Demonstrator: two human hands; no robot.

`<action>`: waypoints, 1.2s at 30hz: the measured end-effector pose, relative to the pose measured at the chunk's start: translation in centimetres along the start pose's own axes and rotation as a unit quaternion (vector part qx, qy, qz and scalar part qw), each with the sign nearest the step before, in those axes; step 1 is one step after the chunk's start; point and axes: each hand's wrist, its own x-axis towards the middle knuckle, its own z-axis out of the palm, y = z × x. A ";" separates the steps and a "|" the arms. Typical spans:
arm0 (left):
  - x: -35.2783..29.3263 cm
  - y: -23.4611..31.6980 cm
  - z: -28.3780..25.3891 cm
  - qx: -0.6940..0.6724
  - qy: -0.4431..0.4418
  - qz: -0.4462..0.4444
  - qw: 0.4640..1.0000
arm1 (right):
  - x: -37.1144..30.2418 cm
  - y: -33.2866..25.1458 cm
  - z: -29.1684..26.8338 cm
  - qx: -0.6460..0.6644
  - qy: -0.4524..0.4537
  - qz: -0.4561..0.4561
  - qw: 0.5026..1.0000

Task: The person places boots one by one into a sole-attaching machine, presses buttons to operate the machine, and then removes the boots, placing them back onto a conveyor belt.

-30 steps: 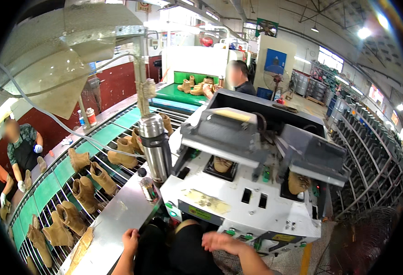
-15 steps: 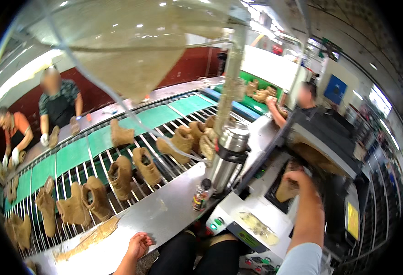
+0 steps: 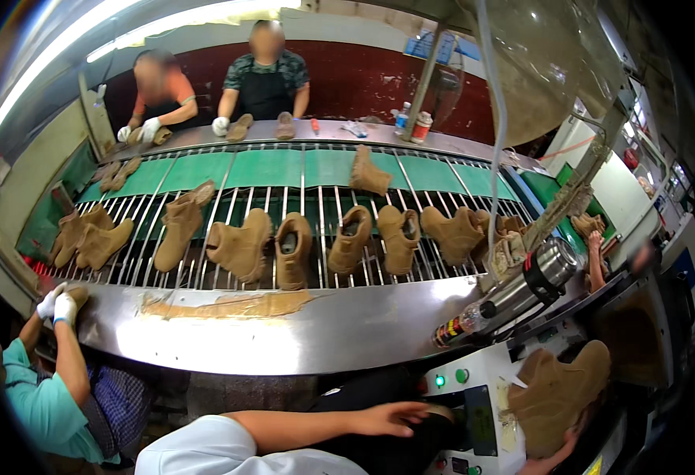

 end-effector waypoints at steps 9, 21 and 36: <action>-15.6 10.8 -2.5 -0.307 0.217 0.112 0.920 | -14.3 8.0 15.9 -0.015 -0.448 0.088 0.890; -42.1 18.1 -19.2 0.053 0.683 0.339 0.645 | -17.3 13.6 15.2 -0.207 -0.465 0.298 0.807; -34.5 16.9 -40.9 0.295 0.719 0.271 0.568 | -16.7 18.8 17.6 -0.273 -0.476 0.270 0.791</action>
